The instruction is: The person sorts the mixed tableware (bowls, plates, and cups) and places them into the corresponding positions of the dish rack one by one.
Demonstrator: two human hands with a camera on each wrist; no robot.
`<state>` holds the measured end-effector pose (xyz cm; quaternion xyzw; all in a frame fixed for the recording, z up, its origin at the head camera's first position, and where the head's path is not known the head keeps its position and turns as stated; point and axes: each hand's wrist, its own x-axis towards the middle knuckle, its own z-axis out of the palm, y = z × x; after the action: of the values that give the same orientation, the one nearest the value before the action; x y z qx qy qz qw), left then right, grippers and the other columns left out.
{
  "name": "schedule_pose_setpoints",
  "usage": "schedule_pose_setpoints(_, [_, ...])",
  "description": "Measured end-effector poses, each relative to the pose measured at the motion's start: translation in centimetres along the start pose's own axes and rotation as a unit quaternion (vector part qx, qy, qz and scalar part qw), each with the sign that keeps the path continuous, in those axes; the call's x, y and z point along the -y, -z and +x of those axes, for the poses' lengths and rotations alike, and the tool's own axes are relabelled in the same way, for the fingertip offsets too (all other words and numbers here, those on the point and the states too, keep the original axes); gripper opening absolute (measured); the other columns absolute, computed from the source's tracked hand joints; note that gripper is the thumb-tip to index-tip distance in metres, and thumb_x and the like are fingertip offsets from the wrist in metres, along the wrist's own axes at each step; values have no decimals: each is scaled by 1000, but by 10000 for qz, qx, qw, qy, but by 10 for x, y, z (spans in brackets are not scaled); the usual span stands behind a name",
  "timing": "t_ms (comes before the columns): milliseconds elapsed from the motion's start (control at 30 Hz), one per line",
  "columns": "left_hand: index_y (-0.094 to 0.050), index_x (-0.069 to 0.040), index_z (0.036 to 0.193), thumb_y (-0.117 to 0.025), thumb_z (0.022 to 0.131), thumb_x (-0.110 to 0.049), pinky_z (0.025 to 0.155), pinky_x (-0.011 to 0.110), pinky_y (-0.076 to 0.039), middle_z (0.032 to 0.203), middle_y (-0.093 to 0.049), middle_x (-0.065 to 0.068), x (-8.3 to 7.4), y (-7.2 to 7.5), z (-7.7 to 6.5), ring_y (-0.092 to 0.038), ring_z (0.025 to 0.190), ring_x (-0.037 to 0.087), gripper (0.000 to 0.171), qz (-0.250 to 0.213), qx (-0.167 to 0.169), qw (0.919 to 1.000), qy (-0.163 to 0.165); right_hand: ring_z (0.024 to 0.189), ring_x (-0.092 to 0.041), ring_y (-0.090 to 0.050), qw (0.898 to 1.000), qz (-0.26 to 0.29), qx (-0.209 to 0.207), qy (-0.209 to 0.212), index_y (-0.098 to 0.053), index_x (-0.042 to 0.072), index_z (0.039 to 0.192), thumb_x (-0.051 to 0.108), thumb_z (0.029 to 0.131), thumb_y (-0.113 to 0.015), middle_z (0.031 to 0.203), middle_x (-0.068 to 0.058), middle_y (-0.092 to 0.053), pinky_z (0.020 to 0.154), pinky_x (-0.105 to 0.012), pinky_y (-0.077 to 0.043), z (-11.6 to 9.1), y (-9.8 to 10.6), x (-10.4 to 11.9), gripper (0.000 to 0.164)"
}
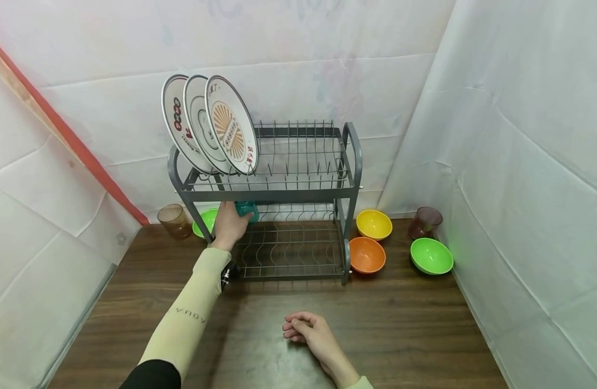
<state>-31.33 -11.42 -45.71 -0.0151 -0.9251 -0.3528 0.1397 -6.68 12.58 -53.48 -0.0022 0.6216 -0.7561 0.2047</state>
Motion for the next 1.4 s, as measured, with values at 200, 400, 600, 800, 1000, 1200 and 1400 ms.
schedule_pose_setpoints(200, [-22,-3,156,-72,93,-19,97,58,-43,150,-35,26,7,-8,6,-44,127,45,82,71,16,9999,133,88,-19,-70,10000,-4,-67,-36,-60,-15,118,14,102,-57,101,-14,-72,79,-31,-56,-1,0,0,34])
schedule_pose_setpoints(400, [-25,6,153,-66,97,-22,94,57,-46,152,-30,29,10,-11,12,-39,132,46,75,262,258,9992,175,87,-17,-70,10000,-36,-58,-8,-59,-15,119,15,102,-57,100,-13,-72,78,-31,-56,0,0,1,35])
schedule_pose_setpoints(600, [-24,7,153,-61,100,-24,89,57,-48,149,-30,31,11,-13,12,-33,134,45,72,491,404,9979,137,85,-16,-69,10000,-4,-81,-33,-60,-15,117,15,101,-58,98,-11,-72,77,-31,-56,-1,0,0,35])
schedule_pose_setpoints(800, [-15,0,157,-62,99,-23,90,57,-47,151,-28,28,12,-14,10,-28,138,43,78,403,289,9988,29,84,-16,-69,10000,-6,-77,-13,-60,-15,116,15,100,-59,98,-11,-72,77,-31,-56,-3,0,0,35])
schedule_pose_setpoints(1000, [-13,-3,158,-64,97,-23,101,56,-41,158,-21,26,9,-11,8,-19,144,42,82,286,21,9993,-225,83,-16,-69,9999,-14,-119,-45,-61,-14,116,16,100,-59,98,-11,-72,77,-30,-56,-3,-1,0,34])
schedule_pose_setpoints(1200, [-22,0,156,-62,97,-21,109,55,-32,154,-27,25,8,-9,-4,-23,143,42,74,61,-338,9985,-436,84,-16,-69,9999,-48,-103,-40,-61,-14,116,16,101,-58,98,-12,-71,77,-31,-56,-3,-2,-1,34])
schedule_pose_setpoints(1400, [-31,3,149,-60,98,-20,104,54,-37,146,-33,24,-2,-3,-20,-25,139,40,63,-50,-347,9984,-448,85,-17,-69,9998,-51,-187,-48,-61,-14,117,15,101,-57,99,-12,-71,77,-31,-56,-3,1,0,33])
